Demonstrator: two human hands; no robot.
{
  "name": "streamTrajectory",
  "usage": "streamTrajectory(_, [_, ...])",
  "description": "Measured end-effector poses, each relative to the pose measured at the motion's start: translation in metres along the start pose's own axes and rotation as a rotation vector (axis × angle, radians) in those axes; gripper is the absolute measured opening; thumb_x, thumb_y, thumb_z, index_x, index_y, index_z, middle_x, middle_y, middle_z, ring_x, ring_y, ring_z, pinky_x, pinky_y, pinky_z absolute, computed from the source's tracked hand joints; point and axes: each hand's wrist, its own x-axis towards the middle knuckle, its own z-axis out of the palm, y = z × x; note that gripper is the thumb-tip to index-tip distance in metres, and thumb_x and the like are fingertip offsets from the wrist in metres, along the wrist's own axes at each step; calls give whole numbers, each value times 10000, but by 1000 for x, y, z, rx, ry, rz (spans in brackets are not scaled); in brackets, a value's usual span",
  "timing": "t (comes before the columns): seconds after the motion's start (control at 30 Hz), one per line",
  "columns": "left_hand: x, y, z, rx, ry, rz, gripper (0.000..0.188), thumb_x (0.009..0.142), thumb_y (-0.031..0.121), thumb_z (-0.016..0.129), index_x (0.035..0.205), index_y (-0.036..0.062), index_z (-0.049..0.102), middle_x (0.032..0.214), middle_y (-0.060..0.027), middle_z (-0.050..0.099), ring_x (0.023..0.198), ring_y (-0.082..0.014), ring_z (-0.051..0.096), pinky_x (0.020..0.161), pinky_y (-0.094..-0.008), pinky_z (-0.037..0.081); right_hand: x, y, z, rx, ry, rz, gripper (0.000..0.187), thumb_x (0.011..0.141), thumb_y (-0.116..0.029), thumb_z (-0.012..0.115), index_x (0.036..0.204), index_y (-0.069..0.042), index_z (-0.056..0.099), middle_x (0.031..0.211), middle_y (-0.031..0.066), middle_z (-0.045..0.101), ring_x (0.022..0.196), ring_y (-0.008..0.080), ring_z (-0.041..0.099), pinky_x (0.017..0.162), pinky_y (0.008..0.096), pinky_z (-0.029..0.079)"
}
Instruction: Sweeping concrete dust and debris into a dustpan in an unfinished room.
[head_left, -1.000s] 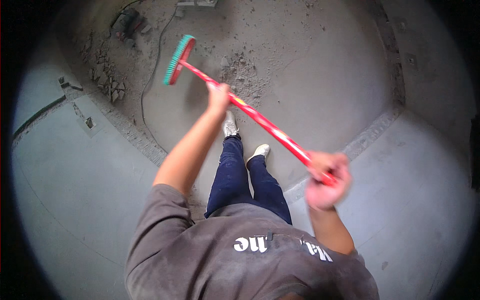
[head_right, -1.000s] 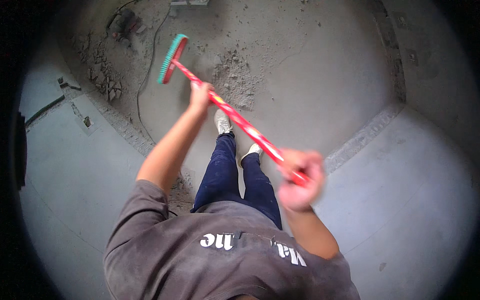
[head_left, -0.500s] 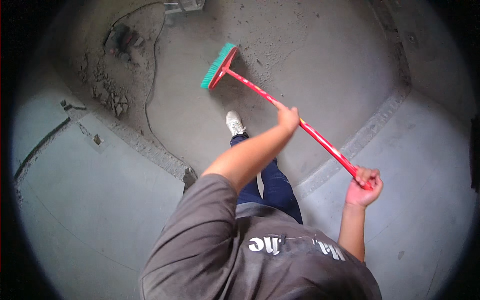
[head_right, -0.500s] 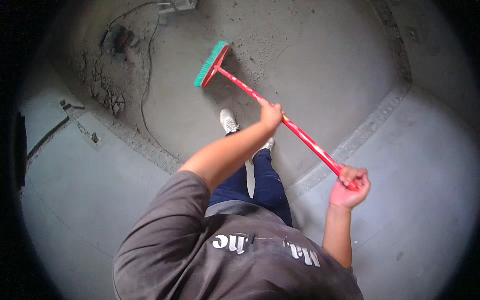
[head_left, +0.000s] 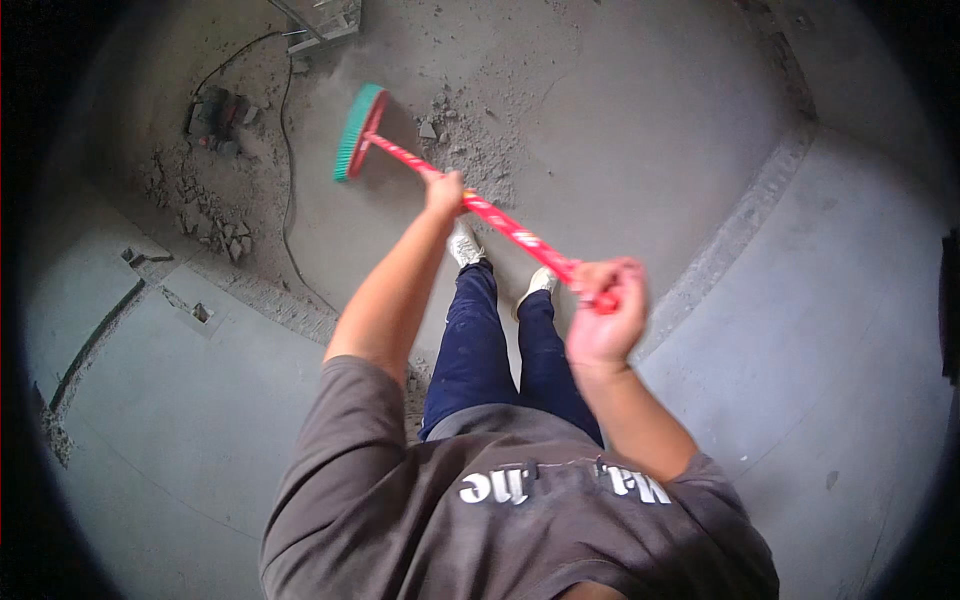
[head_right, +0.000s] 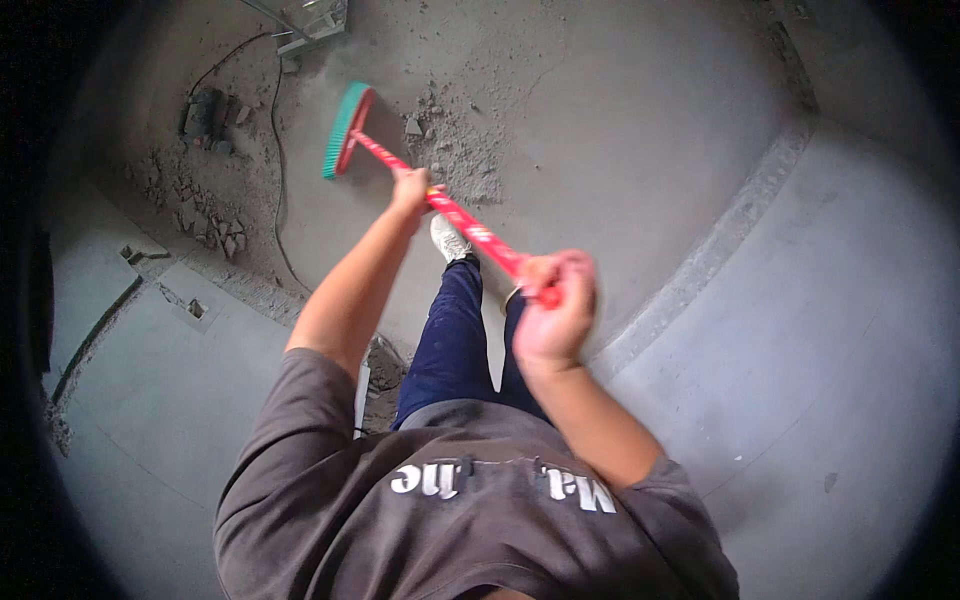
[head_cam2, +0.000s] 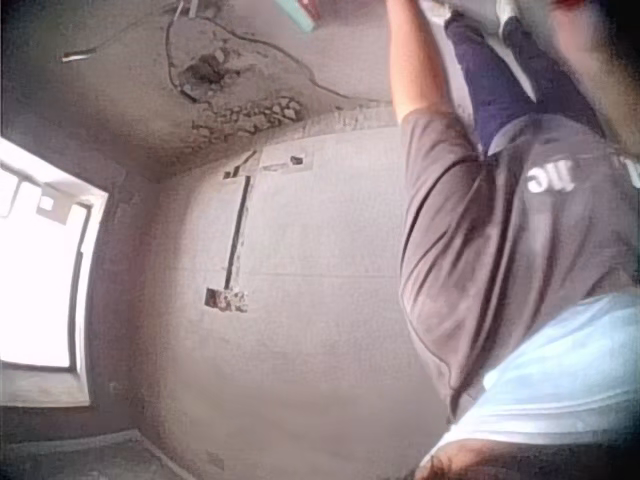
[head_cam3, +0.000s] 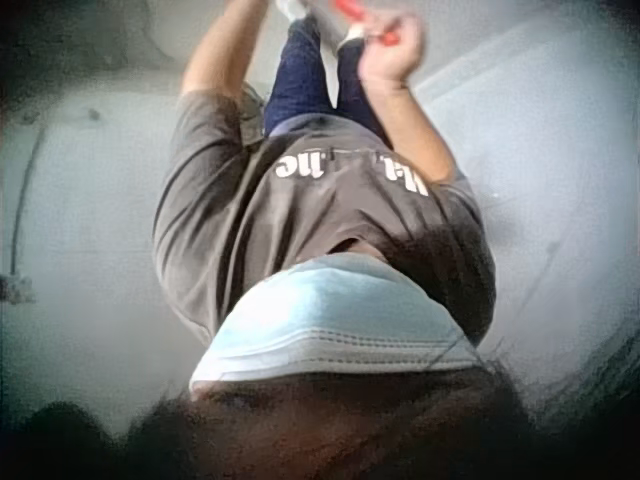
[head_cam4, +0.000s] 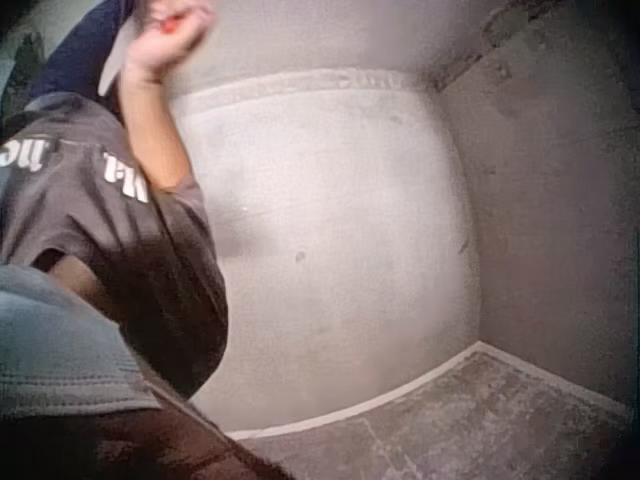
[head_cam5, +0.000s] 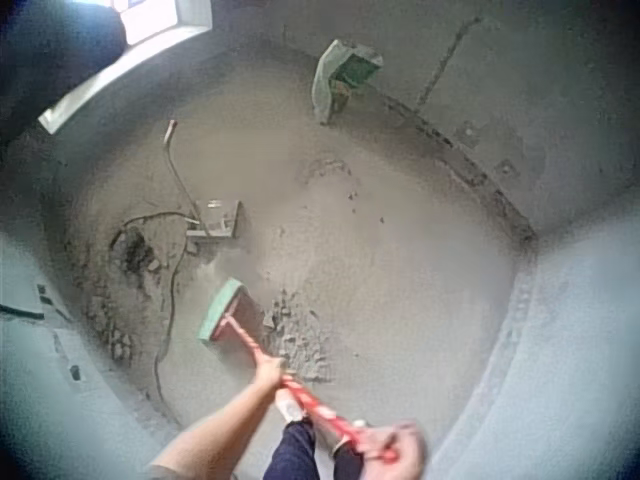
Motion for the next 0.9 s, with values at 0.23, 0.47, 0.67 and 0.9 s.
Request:
streamTrajectory(0.23, [-92, -22, 115, 156, -154, -82, 780, 815, 172, 491, 1354, 55, -60, 921, -171, 531, 681, -254, 578, 487, -421, 521, -28, -102, -57, -95, 62, -72, 139, 865, -188, 361, 821, -76, 430, 541, 47, 410, 573, 195, 440, 797, 404, 397])
streamTrajectory(0.47, [-160, -8, 75, -284, -64, 59, 238, 777, 98, 483, 983, 84, 364, 718, -72, 499, 522, -209, 567, 426, -330, 491, -52, -165, -71, -179, -589, 50, 136, 831, -126, 418, 896, -23, 479, 643, 53, 478, 636, 152, 468, 725, 304, 407])
streamTrajectory(0.67, [-230, 16, 67, -158, -50, -128, 88, 802, 168, 452, 750, 97, 461, 612, -23, 477, 465, -136, 479, 386, -277, 396, -23, -228, -91, -230, -1089, 420, 186, 825, -147, 500, 980, -46, 522, 749, -13, 462, 652, 72, 437, 613, 215, 383])
streamTrajectory(0.9, [-232, 64, 138, -326, 167, -45, 103, 804, 163, 487, 733, 98, 450, 598, -22, 450, 449, -143, 451, 368, -293, 364, 98, -274, -90, 15, -1433, 505, 292, 901, -252, 510, 1081, -23, 512, 774, 49, 564, 742, 124, 521, 678, 242, 412])
